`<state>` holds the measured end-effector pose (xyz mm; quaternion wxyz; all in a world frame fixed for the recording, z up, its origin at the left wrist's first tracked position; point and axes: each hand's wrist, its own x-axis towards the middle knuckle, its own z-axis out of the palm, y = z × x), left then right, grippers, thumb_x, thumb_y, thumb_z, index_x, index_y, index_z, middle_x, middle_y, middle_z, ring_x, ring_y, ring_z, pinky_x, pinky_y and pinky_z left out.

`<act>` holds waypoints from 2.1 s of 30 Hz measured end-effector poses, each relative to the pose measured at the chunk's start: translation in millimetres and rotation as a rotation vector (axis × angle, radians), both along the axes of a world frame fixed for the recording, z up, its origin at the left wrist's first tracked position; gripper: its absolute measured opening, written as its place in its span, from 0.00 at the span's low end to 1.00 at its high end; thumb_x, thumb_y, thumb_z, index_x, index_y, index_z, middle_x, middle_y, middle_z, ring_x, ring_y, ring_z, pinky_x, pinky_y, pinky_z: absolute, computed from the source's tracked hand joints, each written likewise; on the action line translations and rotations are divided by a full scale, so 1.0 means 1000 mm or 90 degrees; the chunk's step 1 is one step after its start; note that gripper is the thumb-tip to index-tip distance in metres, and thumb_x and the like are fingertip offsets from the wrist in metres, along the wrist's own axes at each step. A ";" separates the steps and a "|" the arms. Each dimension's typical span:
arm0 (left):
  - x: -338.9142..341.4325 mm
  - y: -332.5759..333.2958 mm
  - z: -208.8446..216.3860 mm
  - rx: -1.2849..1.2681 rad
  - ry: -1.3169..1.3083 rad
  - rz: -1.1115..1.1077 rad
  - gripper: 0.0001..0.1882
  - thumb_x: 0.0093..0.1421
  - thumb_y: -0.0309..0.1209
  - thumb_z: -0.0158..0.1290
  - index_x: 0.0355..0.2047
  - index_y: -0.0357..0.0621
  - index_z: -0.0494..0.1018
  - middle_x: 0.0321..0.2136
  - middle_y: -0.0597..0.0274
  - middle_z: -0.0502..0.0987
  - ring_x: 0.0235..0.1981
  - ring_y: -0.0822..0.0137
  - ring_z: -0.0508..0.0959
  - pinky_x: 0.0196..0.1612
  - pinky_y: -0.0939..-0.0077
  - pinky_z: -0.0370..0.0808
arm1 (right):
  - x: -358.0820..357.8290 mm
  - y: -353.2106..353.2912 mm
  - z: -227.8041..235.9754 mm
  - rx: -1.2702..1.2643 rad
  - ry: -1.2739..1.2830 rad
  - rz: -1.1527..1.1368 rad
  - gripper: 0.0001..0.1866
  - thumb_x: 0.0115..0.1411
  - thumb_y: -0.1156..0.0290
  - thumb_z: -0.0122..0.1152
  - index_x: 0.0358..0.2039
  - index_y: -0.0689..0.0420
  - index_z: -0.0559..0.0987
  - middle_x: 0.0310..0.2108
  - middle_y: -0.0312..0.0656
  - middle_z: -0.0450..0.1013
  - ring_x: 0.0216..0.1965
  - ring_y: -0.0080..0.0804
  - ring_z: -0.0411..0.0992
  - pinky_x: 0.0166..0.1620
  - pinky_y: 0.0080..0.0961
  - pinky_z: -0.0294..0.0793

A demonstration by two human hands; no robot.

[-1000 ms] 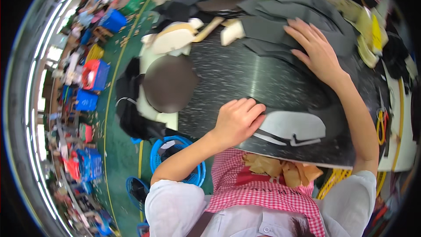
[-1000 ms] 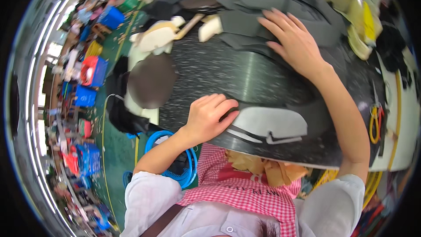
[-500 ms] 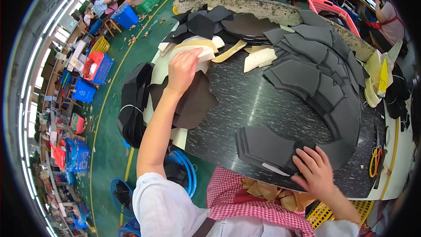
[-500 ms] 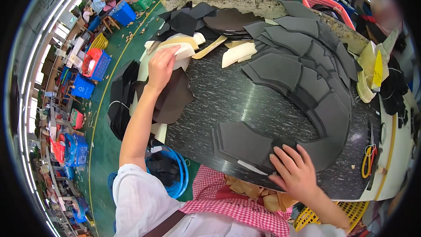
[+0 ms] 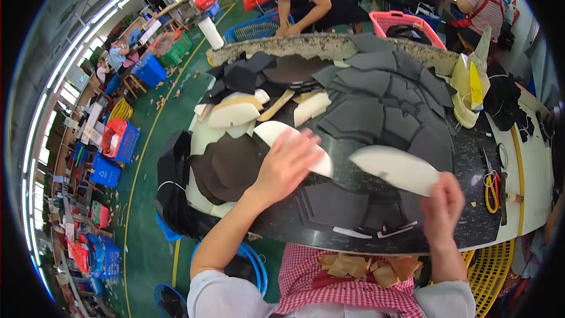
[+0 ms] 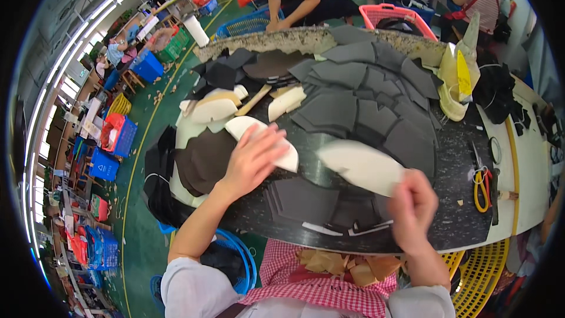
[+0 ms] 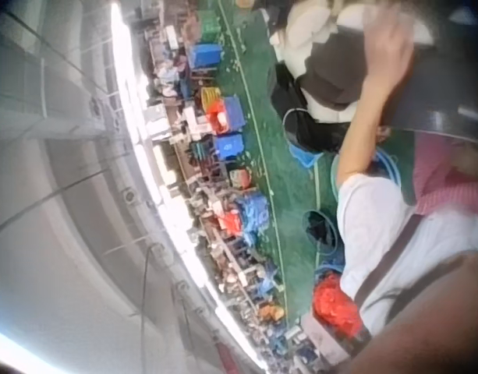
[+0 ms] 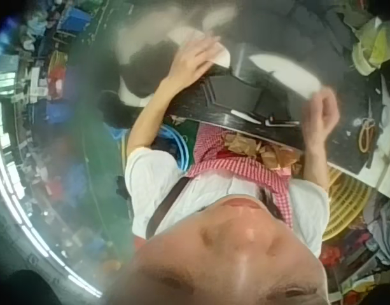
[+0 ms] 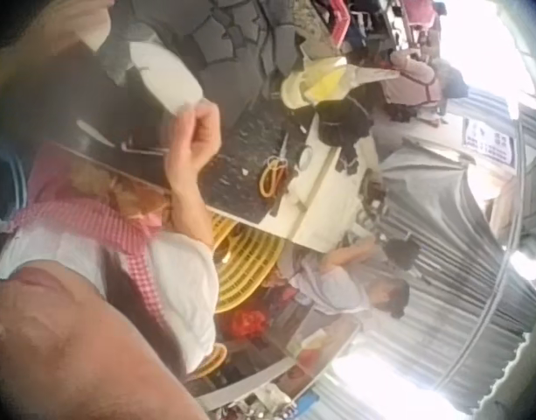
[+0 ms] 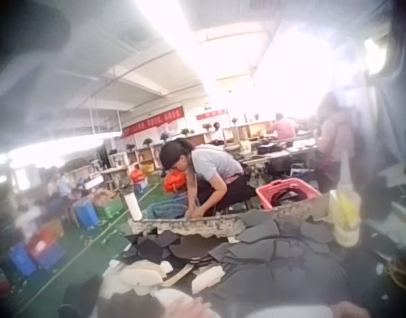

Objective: The person peels the backing from white fabric adhesive pieces and presses them onto black shoe upper components by hand. The person handles multiple components one at a time at a workstation before placing a finished set into a blue basket and carrying the basket through the manufacturing area.

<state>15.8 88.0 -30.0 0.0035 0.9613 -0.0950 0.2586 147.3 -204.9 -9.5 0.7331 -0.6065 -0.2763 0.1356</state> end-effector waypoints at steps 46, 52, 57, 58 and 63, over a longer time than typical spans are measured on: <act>0.013 -0.123 -0.019 -0.726 0.301 0.070 0.24 0.53 0.24 0.55 0.51 0.45 0.65 0.20 0.59 0.76 0.19 0.72 0.76 0.23 0.80 0.69 | 0.016 -0.041 -0.046 -0.429 -0.433 -0.012 0.13 0.49 0.66 0.65 0.19 0.60 0.72 0.22 0.39 0.67 0.21 0.34 0.68 0.24 0.28 0.67; 0.012 -0.119 -0.026 -0.302 0.212 0.022 0.18 0.49 0.24 0.58 0.42 0.47 0.71 0.18 0.64 0.74 0.15 0.70 0.71 0.22 0.78 0.68 | 0.029 -0.037 -0.043 -0.490 -0.637 0.053 0.16 0.48 0.63 0.66 0.17 0.57 0.69 0.23 0.39 0.64 0.21 0.35 0.67 0.25 0.30 0.68; 0.034 -0.086 0.005 -0.291 0.213 0.131 0.18 0.47 0.26 0.60 0.40 0.45 0.74 0.28 0.63 0.78 0.27 0.71 0.78 0.29 0.75 0.74 | 0.091 -0.028 0.001 -0.523 -0.627 0.005 0.15 0.47 0.61 0.66 0.22 0.57 0.71 0.26 0.41 0.66 0.29 0.38 0.70 0.30 0.30 0.70; 0.039 -0.089 0.005 -0.477 0.207 0.089 0.19 0.50 0.27 0.59 0.44 0.43 0.72 0.33 0.61 0.78 0.32 0.71 0.78 0.35 0.76 0.74 | 0.105 -0.014 0.005 -0.404 -0.585 -0.027 0.17 0.48 0.59 0.66 0.30 0.58 0.73 0.30 0.43 0.69 0.35 0.42 0.70 0.37 0.30 0.71; 0.090 -0.099 -0.027 -1.430 0.285 -0.041 0.22 0.61 0.28 0.49 0.53 0.31 0.60 0.52 0.44 0.68 0.53 0.55 0.70 0.55 0.64 0.69 | 0.164 0.040 -0.025 -0.496 -0.610 -0.030 0.44 0.38 0.47 0.73 0.48 0.66 0.71 0.41 0.53 0.70 0.44 0.45 0.70 0.47 0.34 0.69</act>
